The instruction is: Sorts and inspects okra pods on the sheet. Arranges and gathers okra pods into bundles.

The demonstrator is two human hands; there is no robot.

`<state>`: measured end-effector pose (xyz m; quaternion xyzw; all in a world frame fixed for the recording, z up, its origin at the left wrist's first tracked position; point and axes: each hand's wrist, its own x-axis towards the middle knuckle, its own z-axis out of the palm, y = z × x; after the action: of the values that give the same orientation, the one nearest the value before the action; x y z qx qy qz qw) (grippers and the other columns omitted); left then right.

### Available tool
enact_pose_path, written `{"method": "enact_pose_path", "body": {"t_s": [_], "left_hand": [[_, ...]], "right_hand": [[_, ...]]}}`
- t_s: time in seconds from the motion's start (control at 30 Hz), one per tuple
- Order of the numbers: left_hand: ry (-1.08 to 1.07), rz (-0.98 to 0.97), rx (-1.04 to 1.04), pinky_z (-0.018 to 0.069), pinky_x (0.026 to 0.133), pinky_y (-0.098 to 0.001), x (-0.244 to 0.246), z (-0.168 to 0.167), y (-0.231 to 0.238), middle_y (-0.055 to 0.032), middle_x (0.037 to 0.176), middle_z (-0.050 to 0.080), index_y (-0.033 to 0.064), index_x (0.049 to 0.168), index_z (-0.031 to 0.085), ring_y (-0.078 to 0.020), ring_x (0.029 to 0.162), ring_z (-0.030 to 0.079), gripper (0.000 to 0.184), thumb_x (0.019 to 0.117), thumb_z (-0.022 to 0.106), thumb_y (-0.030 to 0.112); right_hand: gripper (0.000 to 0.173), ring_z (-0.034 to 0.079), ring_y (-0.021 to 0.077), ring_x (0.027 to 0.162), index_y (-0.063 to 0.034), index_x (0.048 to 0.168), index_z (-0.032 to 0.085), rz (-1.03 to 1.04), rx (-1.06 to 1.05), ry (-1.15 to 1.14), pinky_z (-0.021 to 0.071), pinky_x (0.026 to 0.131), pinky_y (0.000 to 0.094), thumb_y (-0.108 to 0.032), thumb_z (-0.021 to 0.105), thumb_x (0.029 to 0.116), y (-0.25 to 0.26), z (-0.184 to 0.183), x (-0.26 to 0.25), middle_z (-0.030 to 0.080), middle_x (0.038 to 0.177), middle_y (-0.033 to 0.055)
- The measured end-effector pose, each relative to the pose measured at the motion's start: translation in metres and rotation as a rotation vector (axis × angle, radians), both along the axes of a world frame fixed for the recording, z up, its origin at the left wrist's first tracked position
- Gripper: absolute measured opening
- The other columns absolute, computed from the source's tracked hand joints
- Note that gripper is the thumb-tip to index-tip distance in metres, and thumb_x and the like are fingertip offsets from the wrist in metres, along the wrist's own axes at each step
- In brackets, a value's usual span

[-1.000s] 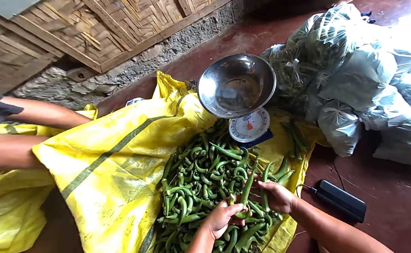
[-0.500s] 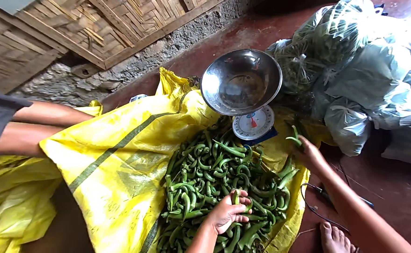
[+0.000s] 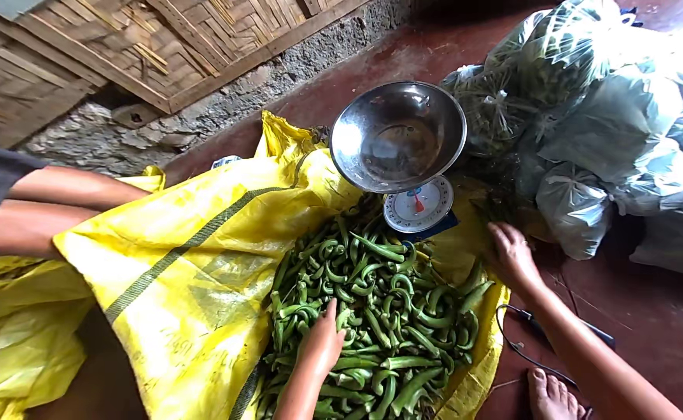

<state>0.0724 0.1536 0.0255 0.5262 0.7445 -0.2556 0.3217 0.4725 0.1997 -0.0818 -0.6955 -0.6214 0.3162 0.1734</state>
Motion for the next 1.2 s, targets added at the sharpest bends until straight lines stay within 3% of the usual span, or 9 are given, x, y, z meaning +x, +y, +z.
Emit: {"method": "enact_pose_path", "body": {"t_s": [0.13, 0.23, 0.4, 0.47, 0.6, 0.77, 0.87, 0.97, 1.2], "left_hand": [[-0.025, -0.218, 0.245, 0.0401, 0.113, -0.0603, 0.032, 0.003, -0.001, -0.0225, 0.15, 0.051, 0.0105, 0.153, 0.048, -0.0434, 0.14, 0.047, 0.056, 0.1001, 0.063, 0.017], [-0.207, -0.371, 0.141, 0.0367, 0.117, -0.0557, 0.07, -0.023, -0.009, -0.0137, 0.146, 0.058, 0.0175, 0.146, 0.058, -0.0337, 0.141, 0.049, 0.043, 0.103, 0.059, 0.023], [-0.207, -0.523, 0.011, 0.0336, 0.118, -0.0555, 0.089, -0.065, -0.014, -0.0151, 0.139, 0.062, 0.0247, 0.144, 0.059, -0.033, 0.135, 0.054, 0.039, 0.1056, 0.055, 0.024], [-0.259, -0.442, 0.032, 0.0332, 0.118, -0.0543, 0.073, -0.064, -0.005, -0.0115, 0.135, 0.066, 0.024, 0.14, 0.062, -0.0309, 0.134, 0.055, 0.038, 0.1034, 0.055, 0.016], [-0.648, 0.007, 0.255, 0.0473, 0.11, -0.0442, 0.036, -0.051, -0.004, -0.018, 0.128, 0.066, -0.0005, 0.135, 0.058, -0.0276, 0.124, 0.062, 0.035, 0.1029, 0.05, 0.01], [-1.075, 0.583, 0.435, 0.0555, 0.087, -0.0315, 0.027, -0.026, -0.015, -0.0062, 0.099, 0.069, -0.0012, 0.127, 0.055, -0.0138, 0.09, 0.067, 0.031, 0.1041, 0.037, 0.01], [-1.228, 0.794, 0.377, 0.0578, 0.081, -0.0296, 0.031, -0.011, -0.019, -0.0045, 0.09, 0.07, 0.0003, 0.123, 0.055, -0.0131, 0.081, 0.068, 0.031, 0.1065, 0.03, 0.01], [-1.262, 0.896, 0.319, 0.0587, 0.078, -0.0302, 0.039, -0.001, -0.022, -0.0057, 0.088, 0.07, 0.0015, 0.124, 0.054, -0.0146, 0.08, 0.069, 0.03, 0.1079, 0.029, 0.01], [-1.12, 0.658, 0.333, 0.0589, 0.079, -0.0316, 0.052, 0.011, -0.025, -0.0072, 0.094, 0.07, 0.0013, 0.14, 0.049, -0.0151, 0.082, 0.07, 0.037, 0.1066, 0.036, 0.01]], "right_hand": [[0.068, 0.03, 0.0473, 0.149, -0.0139, 0.148, 0.056, 0.418, -0.014, 0.234, 0.0256, 0.12, 0.0648, -0.035, 0.079, 0.087, -0.058, -0.011, -0.056, 0.04, 0.157, 0.0259], [0.086, 0.015, 0.0477, 0.155, -0.0252, 0.158, 0.041, 0.625, -0.155, 0.109, 0.0134, 0.122, 0.0678, -0.041, 0.082, 0.0835, -0.079, -0.018, -0.086, 0.02, 0.168, 0.0234], [0.083, 0.034, 0.0494, 0.145, -0.0322, 0.157, 0.042, 0.613, -0.179, -0.015, 0.0262, 0.115, 0.0685, -0.049, 0.079, 0.0846, -0.063, -0.031, -0.09, 0.027, 0.165, 0.0226], [0.078, 0.04, 0.0487, 0.141, -0.0336, 0.155, 0.045, 0.585, -0.179, 0.006, 0.0307, 0.112, 0.0679, -0.051, 0.077, 0.0858, -0.059, -0.033, -0.089, 0.034, 0.162, 0.0226], [0.061, 0.048, 0.0475, 0.135, -0.0237, 0.148, 0.056, 0.448, -0.224, 0.186, 0.037, 0.11, 0.0657, -0.041, 0.073, 0.0923, -0.06, -0.018, -0.114, 0.048, 0.15, 0.0254], [0.088, 0.038, 0.0481, 0.143, -0.01, 0.158, 0.038, 0.504, -0.204, 0.434, 0.0345, 0.115, 0.0641, -0.053, 0.073, 0.0894, -0.065, 0.012, -0.149, 0.033, 0.161, 0.0258], [0.081, 0.044, 0.0313, 0.144, -0.0014, 0.158, 0.032, 0.429, -0.131, 0.687, 0.035, 0.121, 0.0477, -0.038, 0.069, 0.0964, -0.063, 0.024, -0.151, 0.044, 0.156, 0.02], [0.054, 0.069, 0.0186, 0.111, 0.0018, 0.151, 0.041, 0.374, -0.155, 0.921, 0.054, 0.103, 0.0366, -0.02, 0.058, 0.1039, -0.061, 0.034, -0.15, 0.069, 0.122, 0.0161], [0.038, 0.071, 0.0202, 0.09, 0.0037, 0.134, 0.055, 0.418, -0.288, 0.744, 0.0557, 0.09, 0.0394, -0.019, 0.037, 0.1102, -0.062, 0.038, -0.141, 0.072, 0.1, 0.0133]]}}
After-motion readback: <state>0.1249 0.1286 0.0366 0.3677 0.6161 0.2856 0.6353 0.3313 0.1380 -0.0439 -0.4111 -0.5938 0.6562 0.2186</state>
